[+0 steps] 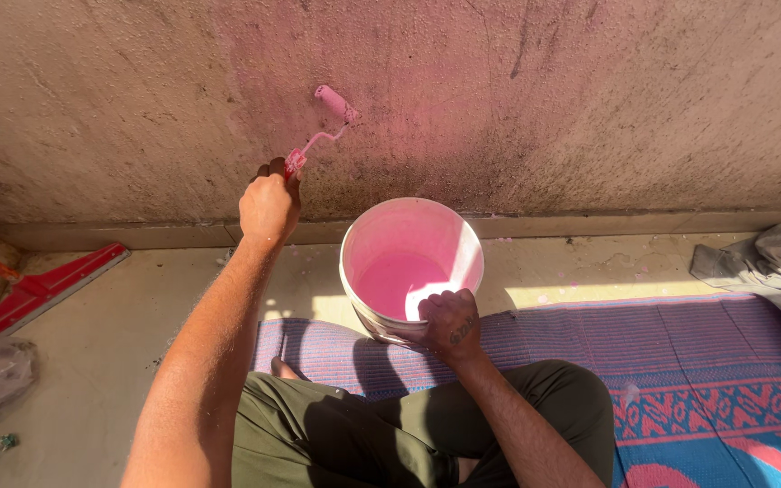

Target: The person sits on a mat on the floor and paints a wall pink using a small paint roller. They repeatedly dip the roller into a bucket of pink paint, roll the paint onto the wall above them, and at times hold the bucket steady with the other hand.

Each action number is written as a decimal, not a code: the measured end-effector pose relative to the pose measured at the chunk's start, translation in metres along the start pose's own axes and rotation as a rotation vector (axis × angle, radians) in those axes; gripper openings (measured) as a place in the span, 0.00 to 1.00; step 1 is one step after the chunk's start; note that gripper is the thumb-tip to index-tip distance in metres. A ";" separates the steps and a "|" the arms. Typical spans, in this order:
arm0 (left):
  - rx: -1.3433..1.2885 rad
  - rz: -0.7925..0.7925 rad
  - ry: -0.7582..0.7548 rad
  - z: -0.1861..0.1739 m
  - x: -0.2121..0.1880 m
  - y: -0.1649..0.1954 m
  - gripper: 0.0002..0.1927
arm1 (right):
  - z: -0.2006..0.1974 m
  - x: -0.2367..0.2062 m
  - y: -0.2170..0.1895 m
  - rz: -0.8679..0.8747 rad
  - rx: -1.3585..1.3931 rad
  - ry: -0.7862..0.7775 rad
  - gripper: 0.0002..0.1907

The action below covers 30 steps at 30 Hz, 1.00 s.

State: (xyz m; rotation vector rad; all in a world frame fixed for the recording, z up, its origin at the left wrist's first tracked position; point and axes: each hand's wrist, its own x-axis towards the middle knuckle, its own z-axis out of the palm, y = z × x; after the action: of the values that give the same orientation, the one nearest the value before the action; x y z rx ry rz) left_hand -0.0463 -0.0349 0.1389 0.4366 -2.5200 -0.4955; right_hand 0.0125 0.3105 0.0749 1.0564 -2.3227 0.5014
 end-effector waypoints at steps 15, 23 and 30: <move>-0.038 0.210 -0.015 0.006 0.067 0.174 0.19 | -0.006 0.001 0.002 0.007 0.074 -0.010 0.30; -0.234 0.095 -0.183 0.022 0.056 0.249 0.21 | -0.034 0.020 0.001 0.352 0.503 -0.089 0.27; -0.255 -0.014 -0.357 0.009 0.055 0.279 0.25 | -0.045 0.135 0.104 0.410 0.348 0.270 0.39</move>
State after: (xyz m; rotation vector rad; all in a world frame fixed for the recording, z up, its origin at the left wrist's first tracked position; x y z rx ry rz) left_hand -0.1530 0.1907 0.2748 0.2881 -2.7377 -0.9605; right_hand -0.1279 0.3215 0.1811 0.5981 -2.2524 1.1646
